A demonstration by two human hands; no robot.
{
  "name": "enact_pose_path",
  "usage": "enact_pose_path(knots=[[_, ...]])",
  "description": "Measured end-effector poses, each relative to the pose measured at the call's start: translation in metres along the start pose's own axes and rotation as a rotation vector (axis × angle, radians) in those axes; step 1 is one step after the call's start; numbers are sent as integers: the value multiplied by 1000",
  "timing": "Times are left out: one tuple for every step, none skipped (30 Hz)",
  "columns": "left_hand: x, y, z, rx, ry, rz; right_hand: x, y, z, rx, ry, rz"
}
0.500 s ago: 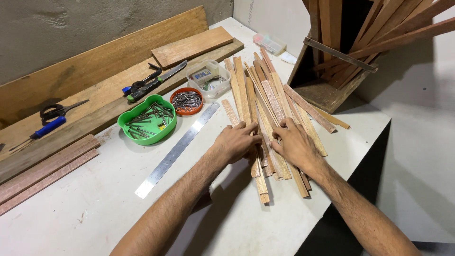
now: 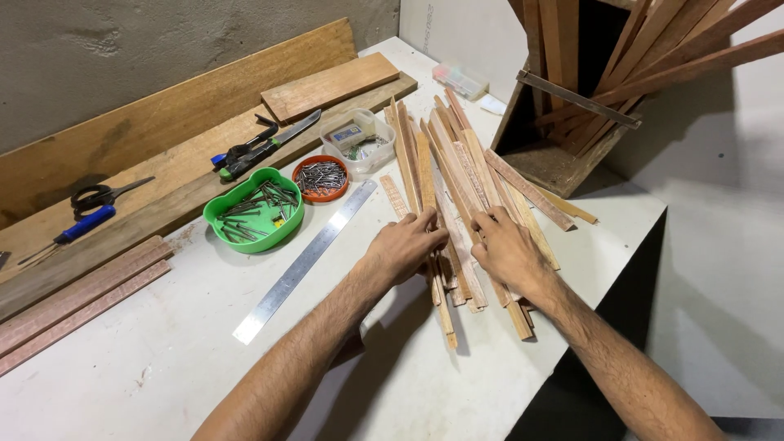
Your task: Sanding small wooden strips at a workbench.
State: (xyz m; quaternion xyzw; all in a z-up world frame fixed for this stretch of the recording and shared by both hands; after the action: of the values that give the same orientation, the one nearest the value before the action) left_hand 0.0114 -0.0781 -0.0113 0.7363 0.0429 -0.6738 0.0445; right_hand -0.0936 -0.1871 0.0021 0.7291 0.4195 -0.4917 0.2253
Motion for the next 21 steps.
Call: enact_pose_path(knots=[[-2, -1, 0, 0, 1, 1, -7, -4, -10, -1, 0, 1], [-3, -2, 0, -6, 14, 1, -13, -8, -17, 28, 27, -10], [-4, -4, 0, -11, 26, -1, -18, -13, -24, 59, 56, -22], [-4, -4, 0, -11, 26, -2, -18, -14, -24, 60, 57, -23], [-4, -4, -1, -24, 51, -1, -17, -14, -25, 45, 43, -26], [-4, -4, -2, -38, 77, 1, -16, -15, -27, 31, 30, -29], [0, -3, -2, -37, 77, 1, -8, -10, -16, 32, 30, -27], [1, -2, -3, -37, 98, 17, 0, -4, -8, -8, -4, -22], [4, -1, -3, -37, 117, 32, 9, 0, 0, -47, -39, -19], [4, -1, -3, -36, 116, 31, 3, -2, -9, -46, -39, -20], [2, -2, -3, -40, 118, 52, 0, -5, -17, -6, -64, -57], [0, -2, -3, -44, 120, 73, -3, -7, -24, 35, -90, -94], [-2, -5, -3, -45, 119, 71, 0, -6, -22, 35, -89, -96], [-6, -7, -3, -50, 97, 84, 2, -4, -20, 37, -80, -102], [-10, -10, -3, -54, 74, 98, 5, -2, -17, 40, -73, -107], [-10, -10, -3, -54, 73, 97, 8, 2, -10, 40, -73, -108], [-9, -10, -3, -55, 58, 77, 9, 6, -6, -2, -51, -77], [-8, -10, -2, -57, 42, 57, 10, 9, -2, -45, -30, -47], [-5, -8, -3, -56, 43, 58, 11, 9, -1, -44, -30, -45], [-3, -7, -4, -55, 27, 55, 12, 10, 0, -40, -26, -45], [0, -6, -4, -55, 10, 50, 13, 9, 1, -35, -21, -45]])
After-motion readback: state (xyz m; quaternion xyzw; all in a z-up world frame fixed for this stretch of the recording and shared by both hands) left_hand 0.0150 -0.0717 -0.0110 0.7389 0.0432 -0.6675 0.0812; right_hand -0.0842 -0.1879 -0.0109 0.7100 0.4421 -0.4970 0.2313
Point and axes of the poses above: each hand's wrist, its own y-axis towards the middle knuckle, its own x-axis out of the palm, z = x × y, the point moved 8 cm from there along y, towards the middle knuckle, and after that the axes turned 11 degrees about y, right-handed, at the moved point
